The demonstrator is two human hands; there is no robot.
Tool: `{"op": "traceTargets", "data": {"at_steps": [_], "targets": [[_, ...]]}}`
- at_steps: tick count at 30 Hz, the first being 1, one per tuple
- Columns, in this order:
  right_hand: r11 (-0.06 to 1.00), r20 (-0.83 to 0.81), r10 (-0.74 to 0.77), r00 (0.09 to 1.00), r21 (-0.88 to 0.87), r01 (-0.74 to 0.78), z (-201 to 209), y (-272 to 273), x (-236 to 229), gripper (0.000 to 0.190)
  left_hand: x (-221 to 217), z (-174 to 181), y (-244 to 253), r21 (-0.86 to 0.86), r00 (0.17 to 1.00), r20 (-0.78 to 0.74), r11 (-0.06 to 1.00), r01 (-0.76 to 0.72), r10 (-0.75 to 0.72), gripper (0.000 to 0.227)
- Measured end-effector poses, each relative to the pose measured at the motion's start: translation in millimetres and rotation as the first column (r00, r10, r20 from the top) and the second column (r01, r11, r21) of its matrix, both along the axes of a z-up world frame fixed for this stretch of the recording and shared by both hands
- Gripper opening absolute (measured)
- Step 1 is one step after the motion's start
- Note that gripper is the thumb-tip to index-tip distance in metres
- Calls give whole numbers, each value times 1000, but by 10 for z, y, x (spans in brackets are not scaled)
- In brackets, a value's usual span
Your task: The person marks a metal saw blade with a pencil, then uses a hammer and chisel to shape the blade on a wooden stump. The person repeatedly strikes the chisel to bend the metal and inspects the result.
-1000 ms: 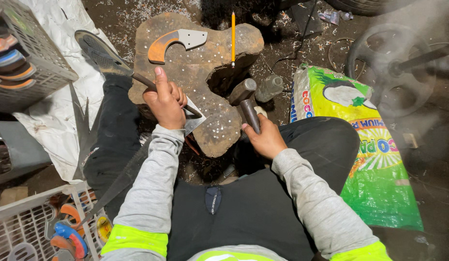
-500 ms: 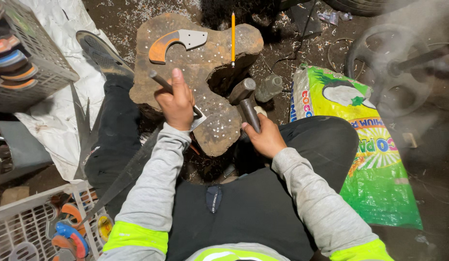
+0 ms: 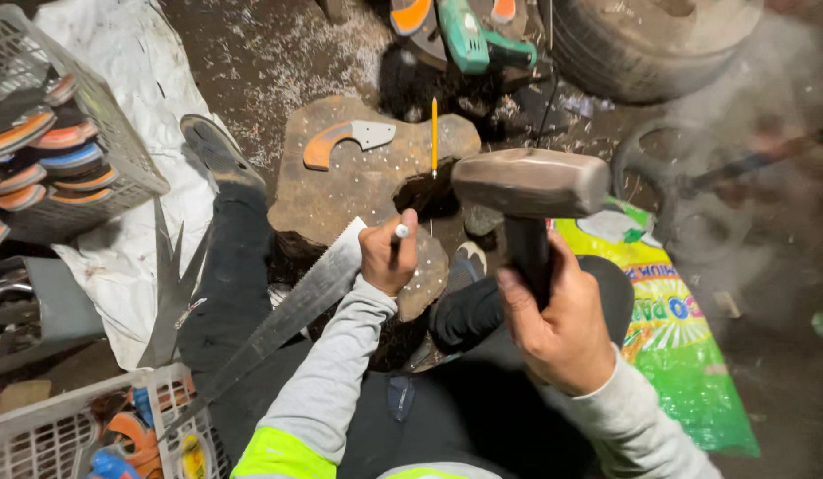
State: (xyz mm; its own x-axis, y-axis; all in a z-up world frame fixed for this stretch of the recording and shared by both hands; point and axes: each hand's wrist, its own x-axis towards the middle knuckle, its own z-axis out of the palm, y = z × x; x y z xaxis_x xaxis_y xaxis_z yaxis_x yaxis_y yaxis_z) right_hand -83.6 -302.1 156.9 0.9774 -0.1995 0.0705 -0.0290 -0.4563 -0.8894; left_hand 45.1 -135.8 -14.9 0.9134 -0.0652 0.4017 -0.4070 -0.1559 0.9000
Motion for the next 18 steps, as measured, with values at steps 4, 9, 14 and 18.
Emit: {"op": "traceTargets", "data": {"at_steps": [4, 9, 14, 18], "targets": [[943, -84, 118, 989, -303, -138, 54, -7, 65, 25, -41, 38, 9, -26, 999, -28, 999, 20, -21, 31], [896, -151, 236, 960, -350, -275, 322, 273, 296, 30, -13, 65, 16, -98, 992, 116, 993, 64, -52, 12], [877, 21, 120, 993, -470, -96, 1346, 415, 251, 31, 10, 50, -42, -59, 1000, 5, 998, 19, -19, 32], [948, 420, 64, 905, 257, -186, 1276, 461, 131, 32, 16, -41, -70, -58, 999, -28, 998, 20, -22, 34]]}}
